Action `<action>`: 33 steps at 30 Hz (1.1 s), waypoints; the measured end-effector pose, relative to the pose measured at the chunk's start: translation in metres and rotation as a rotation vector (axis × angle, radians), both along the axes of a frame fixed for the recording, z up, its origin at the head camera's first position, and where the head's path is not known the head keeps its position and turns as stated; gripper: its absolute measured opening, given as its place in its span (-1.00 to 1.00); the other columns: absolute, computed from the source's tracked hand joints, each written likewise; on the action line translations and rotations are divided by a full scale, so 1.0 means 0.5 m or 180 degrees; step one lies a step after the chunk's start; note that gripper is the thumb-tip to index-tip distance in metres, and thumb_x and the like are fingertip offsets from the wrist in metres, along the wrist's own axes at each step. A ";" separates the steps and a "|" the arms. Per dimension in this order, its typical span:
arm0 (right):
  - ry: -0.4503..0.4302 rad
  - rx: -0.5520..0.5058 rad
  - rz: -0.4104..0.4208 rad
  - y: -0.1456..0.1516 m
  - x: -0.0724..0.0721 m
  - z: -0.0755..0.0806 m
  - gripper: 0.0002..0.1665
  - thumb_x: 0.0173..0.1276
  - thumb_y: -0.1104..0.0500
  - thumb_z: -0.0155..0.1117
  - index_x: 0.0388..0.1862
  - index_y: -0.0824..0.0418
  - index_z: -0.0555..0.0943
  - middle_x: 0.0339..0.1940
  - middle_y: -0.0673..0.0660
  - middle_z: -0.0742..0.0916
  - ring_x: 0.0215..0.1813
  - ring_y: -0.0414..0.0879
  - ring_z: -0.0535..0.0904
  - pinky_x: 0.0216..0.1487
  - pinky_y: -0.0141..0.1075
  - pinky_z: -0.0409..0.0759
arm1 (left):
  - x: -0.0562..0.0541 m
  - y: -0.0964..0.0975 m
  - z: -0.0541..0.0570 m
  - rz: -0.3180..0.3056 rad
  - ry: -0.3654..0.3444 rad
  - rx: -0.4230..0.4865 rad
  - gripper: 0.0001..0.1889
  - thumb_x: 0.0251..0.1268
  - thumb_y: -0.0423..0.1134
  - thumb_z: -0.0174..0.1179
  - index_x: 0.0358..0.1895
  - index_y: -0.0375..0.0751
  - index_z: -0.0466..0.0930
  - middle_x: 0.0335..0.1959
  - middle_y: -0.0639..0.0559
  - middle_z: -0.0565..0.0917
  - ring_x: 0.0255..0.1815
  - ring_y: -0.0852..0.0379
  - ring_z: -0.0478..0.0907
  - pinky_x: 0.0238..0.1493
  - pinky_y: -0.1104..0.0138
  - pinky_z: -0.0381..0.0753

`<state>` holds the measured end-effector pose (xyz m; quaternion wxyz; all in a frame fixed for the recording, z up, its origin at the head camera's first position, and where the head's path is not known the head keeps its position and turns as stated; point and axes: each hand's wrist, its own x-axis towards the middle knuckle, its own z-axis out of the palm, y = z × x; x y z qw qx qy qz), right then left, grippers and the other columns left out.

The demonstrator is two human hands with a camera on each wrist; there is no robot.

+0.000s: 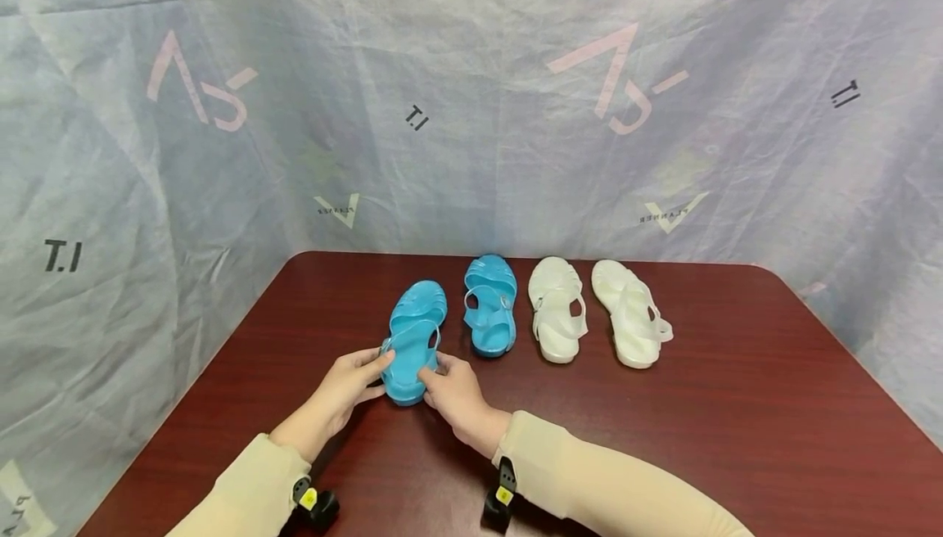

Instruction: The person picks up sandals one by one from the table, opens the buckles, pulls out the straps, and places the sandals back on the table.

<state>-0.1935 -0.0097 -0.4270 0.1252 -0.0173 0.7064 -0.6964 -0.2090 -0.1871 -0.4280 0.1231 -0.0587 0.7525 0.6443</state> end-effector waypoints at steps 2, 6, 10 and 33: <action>0.0015 -0.0010 0.0007 0.000 0.004 0.001 -0.30 0.35 0.28 0.03 0.43 0.51 0.18 -0.10 0.20 0.66 -0.31 -0.18 0.51 -0.16 -0.31 0.57 | 0.004 -0.001 0.000 0.0005 0.0001 -0.0006 -0.37 0.49 -0.13 0.05 0.42 -0.49 0.16 0.41 -0.39 0.28 0.42 -0.24 0.26 0.20 0.06 0.53; 0.0043 -0.0026 0.0035 0.002 0.011 0.009 -0.30 0.35 0.28 0.04 0.43 0.52 0.19 0.06 0.32 0.65 -0.12 -0.12 0.59 -0.05 -0.22 0.63 | 0.008 -0.003 0.003 -0.0014 0.0003 0.0017 -0.37 0.49 -0.12 0.05 0.42 -0.49 0.15 0.41 -0.39 0.28 0.42 -0.24 0.26 0.20 0.06 0.53; -0.0014 -0.0041 0.0097 0.006 0.014 0.021 -0.24 0.32 0.28 0.06 0.45 0.53 0.13 0.19 0.40 0.56 0.11 0.04 0.59 0.09 -0.07 0.63 | 0.009 -0.011 0.004 -0.0068 -0.0005 0.0058 -0.36 0.51 -0.09 0.01 0.43 -0.49 0.13 0.42 -0.40 0.26 0.42 -0.26 0.26 0.19 0.08 0.55; 0.0799 0.1147 0.0767 -0.012 -0.125 0.099 -0.28 0.39 0.18 0.25 0.48 0.20 0.24 0.39 0.18 0.47 0.44 0.06 0.34 0.32 -0.06 0.46 | 0.026 -0.032 -0.005 0.0355 0.0135 0.0423 -0.60 0.43 -0.38 0.07 0.23 -0.58 0.36 -0.24 0.03 0.67 -0.22 0.23 0.66 -0.01 0.25 0.68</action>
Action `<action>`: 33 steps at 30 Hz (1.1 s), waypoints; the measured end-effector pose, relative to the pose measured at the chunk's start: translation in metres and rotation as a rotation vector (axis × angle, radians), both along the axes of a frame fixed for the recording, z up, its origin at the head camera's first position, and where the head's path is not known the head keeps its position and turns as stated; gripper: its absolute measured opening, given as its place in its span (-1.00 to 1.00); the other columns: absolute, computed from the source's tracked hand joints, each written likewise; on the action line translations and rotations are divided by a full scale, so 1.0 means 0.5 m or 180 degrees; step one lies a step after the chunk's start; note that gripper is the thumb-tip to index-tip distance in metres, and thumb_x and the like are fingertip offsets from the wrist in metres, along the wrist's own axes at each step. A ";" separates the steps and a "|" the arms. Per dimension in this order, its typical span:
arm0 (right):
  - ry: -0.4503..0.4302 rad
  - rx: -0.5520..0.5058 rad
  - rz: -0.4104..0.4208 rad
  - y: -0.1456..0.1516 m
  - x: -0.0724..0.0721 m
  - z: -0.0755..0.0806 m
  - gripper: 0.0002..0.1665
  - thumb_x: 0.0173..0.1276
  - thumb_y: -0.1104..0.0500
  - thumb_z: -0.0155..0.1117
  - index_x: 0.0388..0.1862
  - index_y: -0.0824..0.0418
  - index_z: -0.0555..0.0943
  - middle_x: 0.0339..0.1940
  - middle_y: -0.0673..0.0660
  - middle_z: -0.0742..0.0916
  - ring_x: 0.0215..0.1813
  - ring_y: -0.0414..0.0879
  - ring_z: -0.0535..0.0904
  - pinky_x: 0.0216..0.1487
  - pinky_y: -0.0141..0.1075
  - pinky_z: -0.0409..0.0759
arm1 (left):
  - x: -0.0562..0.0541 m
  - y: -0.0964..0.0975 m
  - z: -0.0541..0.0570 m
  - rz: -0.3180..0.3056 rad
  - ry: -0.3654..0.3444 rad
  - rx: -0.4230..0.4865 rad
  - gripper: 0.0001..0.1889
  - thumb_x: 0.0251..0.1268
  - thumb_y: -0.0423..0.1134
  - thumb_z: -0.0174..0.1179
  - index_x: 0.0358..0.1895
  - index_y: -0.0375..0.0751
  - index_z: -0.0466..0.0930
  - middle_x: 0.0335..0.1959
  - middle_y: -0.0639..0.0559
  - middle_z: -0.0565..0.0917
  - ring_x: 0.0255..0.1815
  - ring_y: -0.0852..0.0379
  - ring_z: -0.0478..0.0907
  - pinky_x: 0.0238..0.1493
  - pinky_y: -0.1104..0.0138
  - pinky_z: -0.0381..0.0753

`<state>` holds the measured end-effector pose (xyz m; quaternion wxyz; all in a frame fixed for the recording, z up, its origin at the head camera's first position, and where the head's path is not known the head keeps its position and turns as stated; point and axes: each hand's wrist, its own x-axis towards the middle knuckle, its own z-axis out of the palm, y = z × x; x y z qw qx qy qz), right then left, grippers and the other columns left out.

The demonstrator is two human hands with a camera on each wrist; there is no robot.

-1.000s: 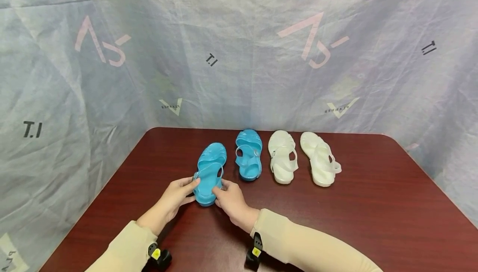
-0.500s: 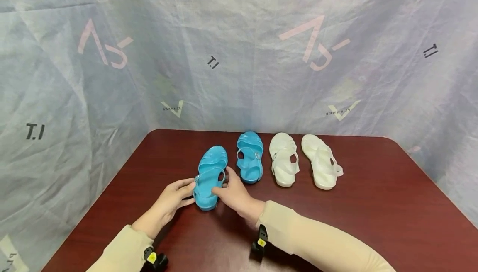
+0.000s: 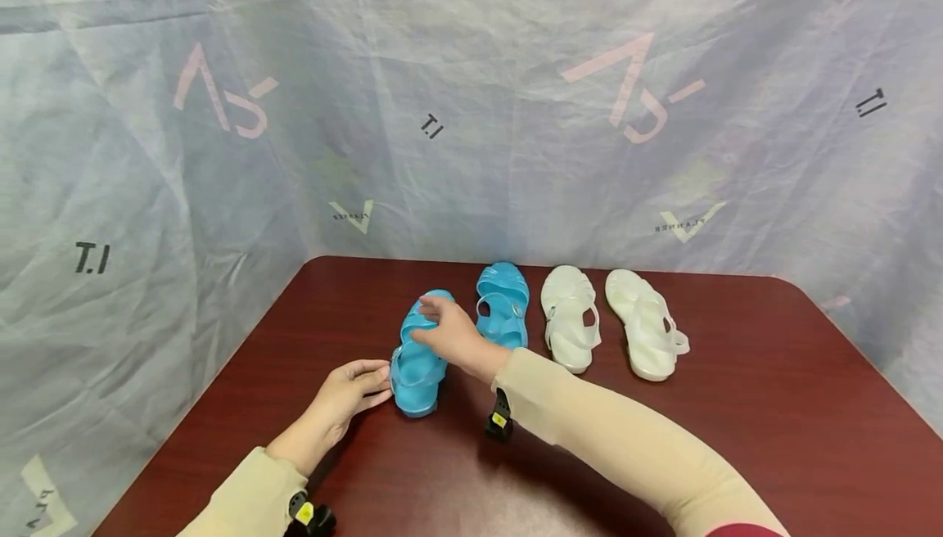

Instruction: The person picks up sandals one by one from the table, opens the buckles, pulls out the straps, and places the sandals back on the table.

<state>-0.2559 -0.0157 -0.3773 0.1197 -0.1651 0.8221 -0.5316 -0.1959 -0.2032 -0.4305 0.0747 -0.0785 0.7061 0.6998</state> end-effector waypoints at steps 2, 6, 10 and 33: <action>-0.0029 0.0050 0.0110 -0.005 -0.008 0.000 -0.32 0.39 0.13 0.25 0.45 0.17 0.30 0.38 0.15 0.49 0.44 0.05 0.35 0.32 -0.06 0.46 | -0.002 0.000 -0.002 0.0017 0.0004 0.0002 -0.59 0.43 -0.36 0.08 0.22 -0.57 0.37 -0.23 0.02 0.67 -0.21 0.23 0.66 -0.01 0.25 0.68; -0.0051 0.0216 0.0273 -0.009 -0.018 -0.005 -0.36 0.37 0.03 0.29 0.38 0.17 0.41 0.33 0.13 0.54 0.39 0.04 0.41 0.30 -0.08 0.48 | -0.003 0.003 -0.005 0.0010 0.0027 0.0008 -0.59 0.43 -0.34 0.10 0.21 -0.56 0.38 -0.20 0.00 0.68 -0.18 0.22 0.67 0.01 0.23 0.67; -0.0023 0.0408 0.0355 -0.010 -0.025 -0.010 -0.38 0.36 -0.01 0.29 0.33 0.22 0.46 0.26 0.16 0.60 0.31 0.06 0.48 0.24 -0.11 0.53 | -0.003 0.005 -0.006 0.0029 0.0040 0.0003 -0.59 0.42 -0.34 0.12 0.20 -0.56 0.39 -0.19 -0.02 0.68 -0.17 0.22 0.67 0.01 0.22 0.67; -0.0218 0.0311 0.0065 -0.016 -0.012 -0.055 -0.83 0.28 0.10 0.39 -0.20 0.12 0.78 -0.14 0.04 0.75 0.02 -0.09 0.59 -0.02 -0.24 0.64 | -0.016 0.004 -0.004 0.0226 0.0001 -0.0160 -0.65 0.39 -0.33 0.15 0.13 -0.50 0.49 -0.27 0.03 0.70 -0.25 0.24 0.67 -0.06 0.24 0.70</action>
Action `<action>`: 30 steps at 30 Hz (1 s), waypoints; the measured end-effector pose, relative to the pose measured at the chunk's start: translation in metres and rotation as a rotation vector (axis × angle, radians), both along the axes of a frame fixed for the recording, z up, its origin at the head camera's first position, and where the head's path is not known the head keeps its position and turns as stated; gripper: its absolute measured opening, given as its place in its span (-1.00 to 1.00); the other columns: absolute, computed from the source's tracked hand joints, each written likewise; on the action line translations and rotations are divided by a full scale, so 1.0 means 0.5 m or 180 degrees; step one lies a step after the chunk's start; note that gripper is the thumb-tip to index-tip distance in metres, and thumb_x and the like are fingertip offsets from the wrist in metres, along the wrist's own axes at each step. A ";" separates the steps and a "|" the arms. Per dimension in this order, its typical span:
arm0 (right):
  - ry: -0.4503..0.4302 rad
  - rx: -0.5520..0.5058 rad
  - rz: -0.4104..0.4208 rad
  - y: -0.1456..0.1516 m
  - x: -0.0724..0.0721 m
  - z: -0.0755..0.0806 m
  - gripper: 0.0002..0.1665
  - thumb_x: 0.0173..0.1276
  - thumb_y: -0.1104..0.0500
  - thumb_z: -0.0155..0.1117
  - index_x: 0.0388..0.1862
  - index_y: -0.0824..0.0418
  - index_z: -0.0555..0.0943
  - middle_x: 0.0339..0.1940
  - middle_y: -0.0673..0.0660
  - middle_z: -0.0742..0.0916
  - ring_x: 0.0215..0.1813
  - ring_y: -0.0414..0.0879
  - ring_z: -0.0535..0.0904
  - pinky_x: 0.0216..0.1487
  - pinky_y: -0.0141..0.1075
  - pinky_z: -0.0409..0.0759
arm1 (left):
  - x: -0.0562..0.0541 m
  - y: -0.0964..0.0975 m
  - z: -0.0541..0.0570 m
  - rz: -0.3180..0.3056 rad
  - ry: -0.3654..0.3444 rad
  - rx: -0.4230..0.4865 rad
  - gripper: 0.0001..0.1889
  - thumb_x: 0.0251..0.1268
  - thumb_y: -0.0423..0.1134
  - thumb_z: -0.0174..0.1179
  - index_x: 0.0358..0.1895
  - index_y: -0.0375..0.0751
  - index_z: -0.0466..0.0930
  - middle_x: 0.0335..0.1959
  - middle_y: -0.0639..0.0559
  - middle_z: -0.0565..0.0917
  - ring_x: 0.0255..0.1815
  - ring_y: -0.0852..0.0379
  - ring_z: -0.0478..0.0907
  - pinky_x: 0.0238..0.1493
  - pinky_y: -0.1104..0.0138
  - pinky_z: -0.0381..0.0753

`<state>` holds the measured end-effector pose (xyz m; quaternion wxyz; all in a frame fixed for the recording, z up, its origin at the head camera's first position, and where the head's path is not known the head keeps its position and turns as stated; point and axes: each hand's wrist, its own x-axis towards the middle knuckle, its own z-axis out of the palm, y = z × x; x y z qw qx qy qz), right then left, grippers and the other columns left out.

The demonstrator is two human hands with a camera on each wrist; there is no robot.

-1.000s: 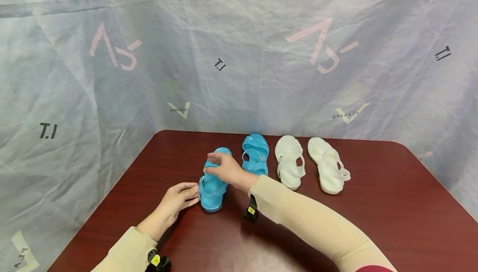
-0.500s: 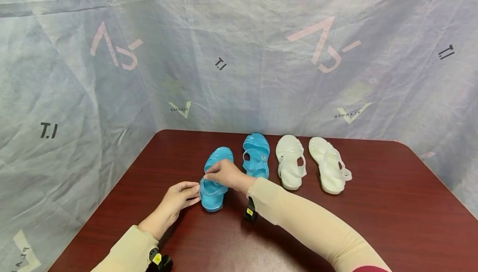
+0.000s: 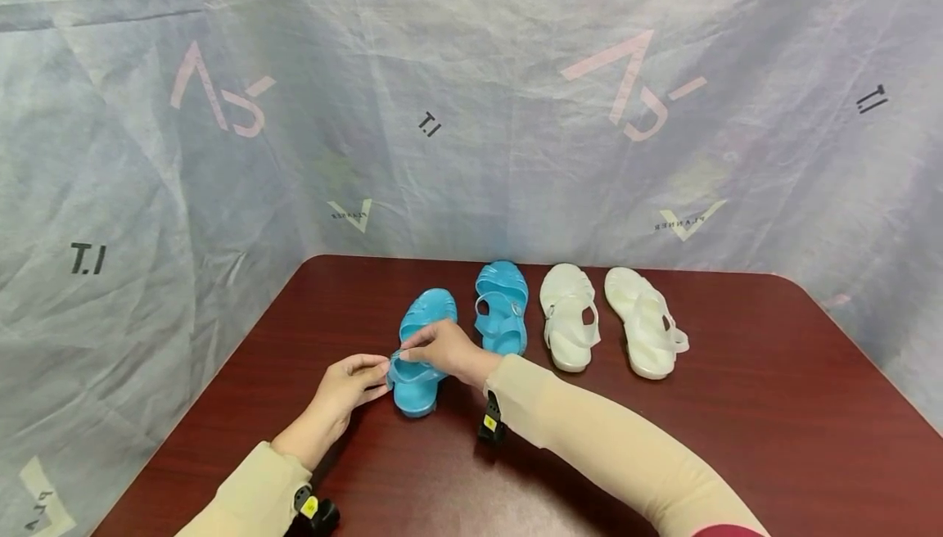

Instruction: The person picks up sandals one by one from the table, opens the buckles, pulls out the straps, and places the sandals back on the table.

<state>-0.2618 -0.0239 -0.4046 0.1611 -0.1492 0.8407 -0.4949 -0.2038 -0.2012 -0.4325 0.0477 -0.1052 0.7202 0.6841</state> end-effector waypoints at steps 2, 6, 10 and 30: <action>-0.0048 -0.0007 -0.0005 -0.002 0.001 0.003 -0.83 0.28 0.11 0.38 -0.20 0.14 0.77 -0.14 0.05 0.74 0.02 -0.08 0.58 -0.01 -0.22 0.63 | -0.002 -0.001 0.003 0.0005 0.0012 -0.0037 -0.65 0.39 -0.33 0.16 0.12 -0.50 0.50 -0.28 0.04 0.70 -0.26 0.25 0.67 -0.08 0.26 0.70; -0.0096 0.0013 -0.0004 -0.005 0.003 0.007 -0.83 0.31 0.14 0.35 -0.18 0.17 0.75 -0.14 0.06 0.72 0.01 -0.06 0.58 0.01 -0.20 0.63 | -0.006 -0.001 0.007 0.0050 0.0079 -0.0126 -0.66 0.37 -0.34 0.17 0.10 -0.53 0.53 -0.29 0.05 0.70 -0.28 0.25 0.67 -0.12 0.30 0.71; -0.0159 0.0049 -0.0033 -0.006 0.000 0.006 -0.83 0.32 0.14 0.34 -0.18 0.16 0.76 -0.14 0.06 0.72 0.01 -0.07 0.58 0.01 -0.20 0.63 | -0.007 0.002 0.009 0.0128 0.0142 -0.0211 -0.67 0.35 -0.36 0.19 0.07 -0.54 0.57 -0.29 0.04 0.70 -0.31 0.23 0.67 -0.16 0.31 0.72; -0.0340 -0.0003 0.0046 -0.001 -0.012 -0.005 -0.76 0.28 0.09 0.38 -0.09 0.12 0.76 0.00 0.07 0.74 0.15 -0.03 0.58 0.14 -0.14 0.59 | -0.013 0.019 0.023 0.0274 0.0188 -0.0305 -0.71 0.33 -0.41 0.19 0.03 -0.57 0.59 -0.18 -0.11 0.72 -0.36 0.29 0.67 -0.17 0.28 0.72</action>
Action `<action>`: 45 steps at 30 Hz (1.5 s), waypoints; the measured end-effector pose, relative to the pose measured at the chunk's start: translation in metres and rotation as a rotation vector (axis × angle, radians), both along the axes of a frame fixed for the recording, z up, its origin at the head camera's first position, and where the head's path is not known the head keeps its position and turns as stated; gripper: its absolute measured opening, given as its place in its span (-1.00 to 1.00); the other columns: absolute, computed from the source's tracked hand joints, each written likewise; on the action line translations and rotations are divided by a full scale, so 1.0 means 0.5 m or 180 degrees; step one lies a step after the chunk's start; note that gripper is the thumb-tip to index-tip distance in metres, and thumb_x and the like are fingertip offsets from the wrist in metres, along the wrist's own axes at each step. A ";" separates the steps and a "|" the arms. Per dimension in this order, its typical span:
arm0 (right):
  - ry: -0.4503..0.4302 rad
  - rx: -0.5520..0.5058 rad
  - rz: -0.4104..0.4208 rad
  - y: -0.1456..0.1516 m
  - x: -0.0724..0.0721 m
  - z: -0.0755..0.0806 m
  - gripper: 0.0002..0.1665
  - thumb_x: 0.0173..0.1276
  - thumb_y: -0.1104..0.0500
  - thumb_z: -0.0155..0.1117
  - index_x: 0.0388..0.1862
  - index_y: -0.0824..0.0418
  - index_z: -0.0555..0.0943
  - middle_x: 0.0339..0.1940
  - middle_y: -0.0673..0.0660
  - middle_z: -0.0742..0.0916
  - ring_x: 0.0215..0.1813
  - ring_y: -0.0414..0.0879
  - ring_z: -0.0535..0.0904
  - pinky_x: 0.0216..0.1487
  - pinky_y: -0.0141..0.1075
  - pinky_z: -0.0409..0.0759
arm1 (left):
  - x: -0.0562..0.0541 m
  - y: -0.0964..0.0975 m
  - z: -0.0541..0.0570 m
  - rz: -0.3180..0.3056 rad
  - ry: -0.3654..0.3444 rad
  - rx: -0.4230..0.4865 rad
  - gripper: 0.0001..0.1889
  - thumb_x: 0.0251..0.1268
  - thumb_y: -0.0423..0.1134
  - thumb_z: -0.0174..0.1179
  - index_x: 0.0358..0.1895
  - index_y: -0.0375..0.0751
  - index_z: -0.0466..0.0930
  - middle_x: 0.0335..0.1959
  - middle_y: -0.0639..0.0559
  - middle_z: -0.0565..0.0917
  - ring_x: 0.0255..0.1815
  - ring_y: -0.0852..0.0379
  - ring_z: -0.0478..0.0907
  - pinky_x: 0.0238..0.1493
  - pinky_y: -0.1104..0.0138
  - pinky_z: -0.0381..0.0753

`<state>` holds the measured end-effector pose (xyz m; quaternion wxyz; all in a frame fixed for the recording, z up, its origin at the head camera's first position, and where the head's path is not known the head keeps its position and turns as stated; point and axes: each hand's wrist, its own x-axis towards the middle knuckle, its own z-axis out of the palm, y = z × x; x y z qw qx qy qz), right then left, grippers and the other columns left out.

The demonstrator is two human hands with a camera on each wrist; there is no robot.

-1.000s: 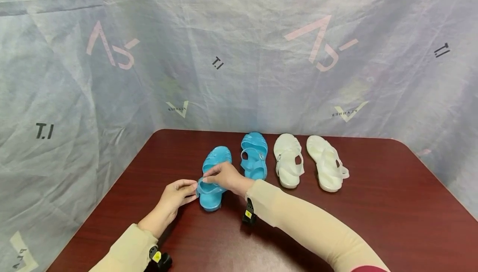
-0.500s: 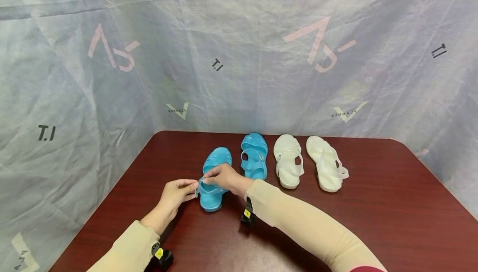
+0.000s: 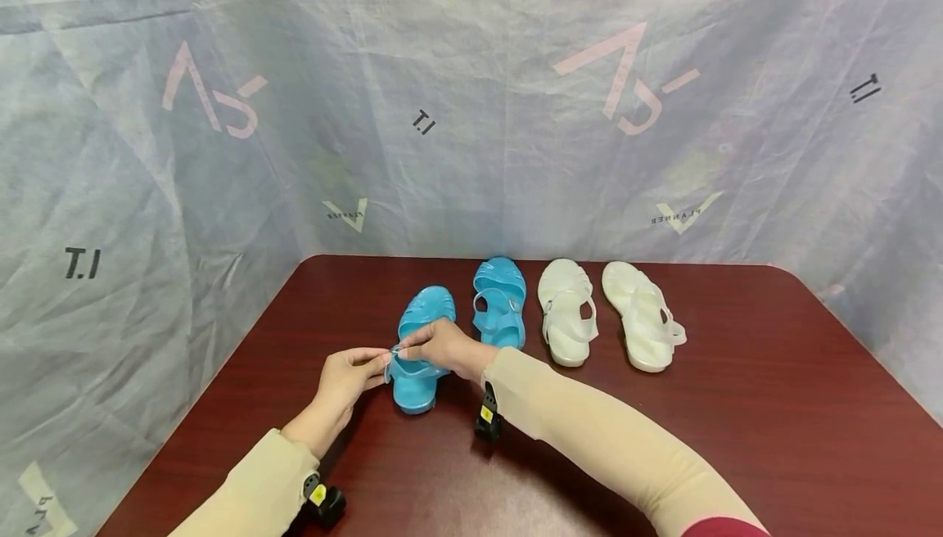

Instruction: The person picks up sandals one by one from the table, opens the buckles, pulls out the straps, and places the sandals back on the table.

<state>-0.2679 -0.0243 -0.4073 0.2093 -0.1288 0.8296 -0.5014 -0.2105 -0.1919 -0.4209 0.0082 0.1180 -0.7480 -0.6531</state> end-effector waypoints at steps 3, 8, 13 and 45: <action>0.0013 -0.0028 -0.0020 0.000 0.001 -0.002 -0.74 0.27 0.09 0.39 -0.09 0.13 0.76 -0.01 0.07 0.75 0.15 -0.02 0.58 0.13 -0.15 0.59 | -0.001 0.002 0.002 0.0038 0.0047 -0.0023 -0.70 0.32 -0.40 0.21 0.02 -0.56 0.59 -0.15 -0.15 0.71 -0.36 0.27 0.68 -0.15 0.25 0.72; 0.0018 -0.0044 0.0003 -0.002 0.006 -0.007 -0.74 0.28 0.08 0.38 -0.08 0.12 0.76 -0.01 0.07 0.75 0.16 -0.02 0.58 0.15 -0.14 0.59 | 0.002 0.002 -0.002 0.0072 0.0063 -0.0010 -0.70 0.32 -0.40 0.21 0.02 -0.56 0.59 -0.14 -0.19 0.70 -0.34 0.24 0.70 -0.13 0.21 0.72; 0.0057 -0.0002 0.0003 -0.002 0.008 -0.009 -0.73 0.29 0.07 0.37 -0.06 0.10 0.75 0.02 0.06 0.73 0.19 -0.01 0.57 0.14 -0.14 0.59 | 0.006 0.001 -0.008 0.0060 0.0030 0.0022 -0.70 0.34 -0.40 0.19 0.05 -0.55 0.58 -0.15 -0.14 0.70 -0.34 0.23 0.70 -0.11 0.19 0.71; -0.0062 -0.0132 0.0014 0.010 -0.002 -0.010 -0.75 0.28 -0.04 0.37 -0.15 0.04 0.78 -0.02 0.03 0.75 0.11 -0.04 0.61 0.10 -0.14 0.61 | 0.011 0.011 -0.009 -0.0115 -0.0008 -0.0398 -0.75 0.38 -0.41 0.12 0.00 -0.55 0.58 -0.24 -0.22 0.68 -0.34 0.11 0.69 -0.15 0.22 0.72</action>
